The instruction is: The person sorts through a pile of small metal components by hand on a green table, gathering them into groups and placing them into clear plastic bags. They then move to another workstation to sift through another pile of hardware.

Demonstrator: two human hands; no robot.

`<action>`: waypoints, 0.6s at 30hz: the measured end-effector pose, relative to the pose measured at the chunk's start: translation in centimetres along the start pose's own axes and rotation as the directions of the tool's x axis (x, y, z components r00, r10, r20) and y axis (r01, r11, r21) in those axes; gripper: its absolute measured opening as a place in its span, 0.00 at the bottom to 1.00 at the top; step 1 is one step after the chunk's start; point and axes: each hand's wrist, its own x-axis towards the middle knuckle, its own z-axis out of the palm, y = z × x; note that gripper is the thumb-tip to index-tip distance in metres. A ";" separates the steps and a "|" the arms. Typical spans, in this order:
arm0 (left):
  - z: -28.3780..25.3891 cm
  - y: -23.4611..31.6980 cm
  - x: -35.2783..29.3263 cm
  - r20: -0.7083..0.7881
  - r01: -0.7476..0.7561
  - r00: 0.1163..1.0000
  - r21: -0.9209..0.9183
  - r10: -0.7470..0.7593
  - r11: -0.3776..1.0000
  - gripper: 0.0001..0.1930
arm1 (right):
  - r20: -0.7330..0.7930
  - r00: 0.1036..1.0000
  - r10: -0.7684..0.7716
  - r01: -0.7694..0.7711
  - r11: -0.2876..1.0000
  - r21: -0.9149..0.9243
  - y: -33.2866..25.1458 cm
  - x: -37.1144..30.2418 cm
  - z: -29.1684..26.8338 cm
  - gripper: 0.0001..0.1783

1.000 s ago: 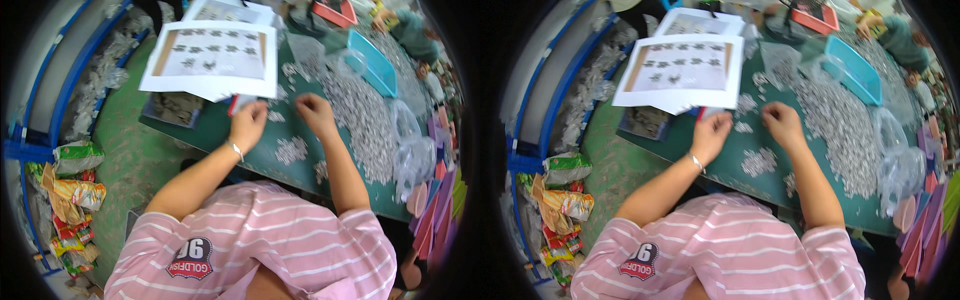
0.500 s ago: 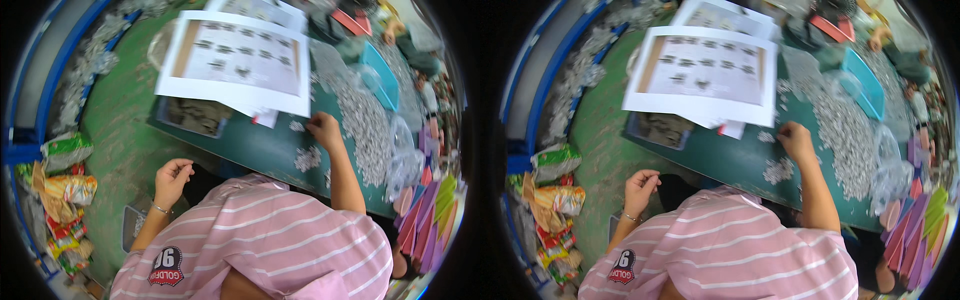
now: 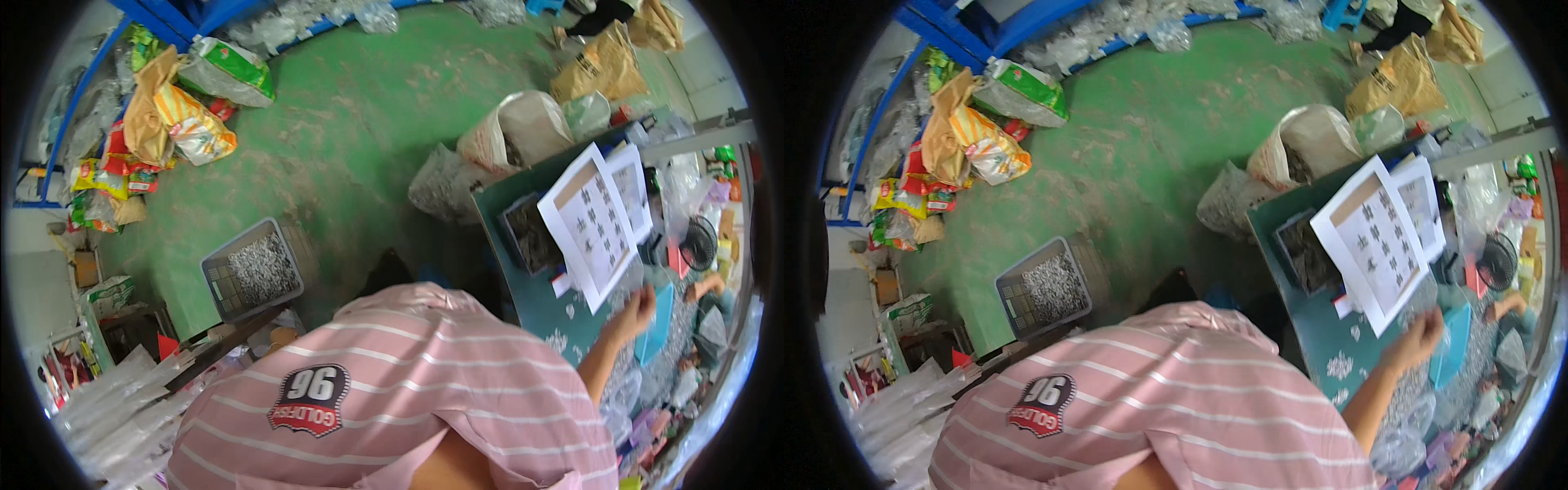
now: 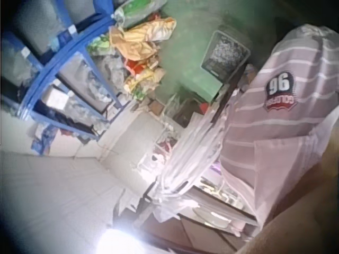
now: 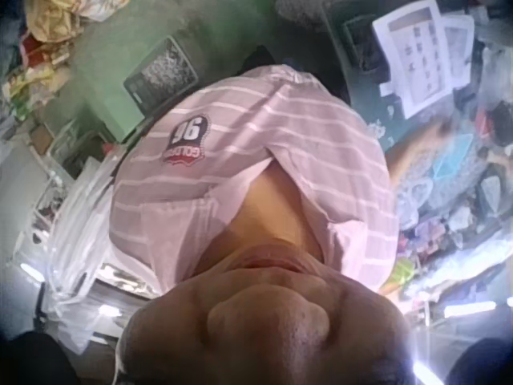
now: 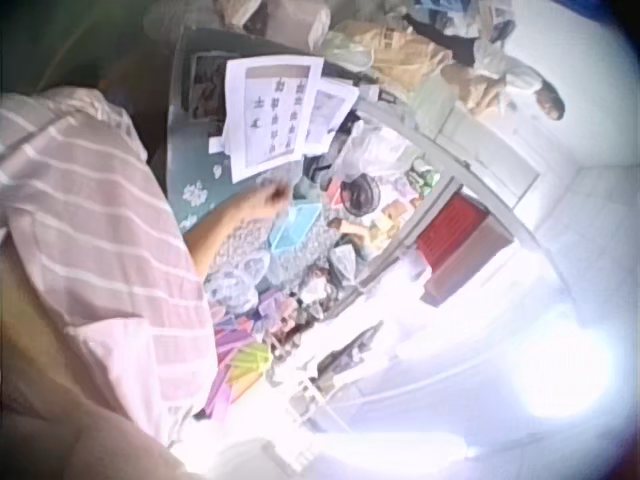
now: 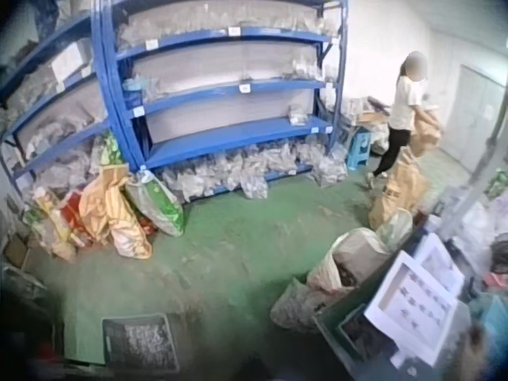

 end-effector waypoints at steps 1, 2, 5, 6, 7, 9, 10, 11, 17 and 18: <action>0.7 -0.7 -0.5 0.036 0.038 0.999 -0.063 -0.036 0.997 0.06 | 0.123 0.985 -0.124 0.128 0.991 -0.024 -3.1 -0.6 2.6 0.12; 1.4 -1.3 -1.0 0.058 0.063 0.997 -0.111 -0.057 0.992 0.06 | 0.249 0.938 -0.240 0.252 0.967 -0.020 -6.1 -1.7 5.4 0.12; 2.5 -2.2 -2.1 0.089 0.123 0.990 -0.212 -0.107 0.970 0.06 | 0.559 0.685 -0.468 0.563 0.827 0.003 -15.0 -6.0 11.1 0.11; 2.4 -2.4 -2.4 0.093 0.135 0.989 -0.240 -0.115 0.961 0.06 | 0.618 0.554 -0.557 0.679 0.732 0.050 -16.6 -7.0 12.4 0.11; 2.5 -2.2 -2.6 0.097 0.146 0.987 -0.270 -0.124 0.952 0.06 | 0.668 0.520 -0.533 0.650 0.754 0.095 -17.6 -7.9 13.5 0.09; 2.2 -2.0 -2.7 0.101 0.141 0.988 -0.311 -0.114 0.940 0.06 | 0.787 0.486 -0.380 0.532 0.843 0.079 -18.2 -9.0 15.2 0.08; 2.2 -1.8 -2.7 0.098 0.135 0.989 -0.329 -0.108 0.935 0.06 | 0.857 0.441 -0.267 0.454 0.890 0.044 -18.7 -9.3 16.2 0.08; 2.4 -2.1 -3.2 0.082 0.133 0.990 -0.337 -0.112 0.932 0.06 | 0.900 0.374 -0.222 0.472 0.881 0.021 -19.3 -9.6 17.3 0.09; 0.9 -3.2 -3.8 -0.105 0.166 0.971 -0.339 -0.213 0.926 0.05 | 0.986 -0.157 0.058 0.499 0.866 0.029 -20.3 -10.1 23.3 0.19; -4.3 0.4 -5.4 -0.068 0.234 0.940 -0.586 -0.335 0.776 0.05 | 0.973 -0.216 0.083 0.501 0.864 0.038 -19.8 -9.7 24.5 0.20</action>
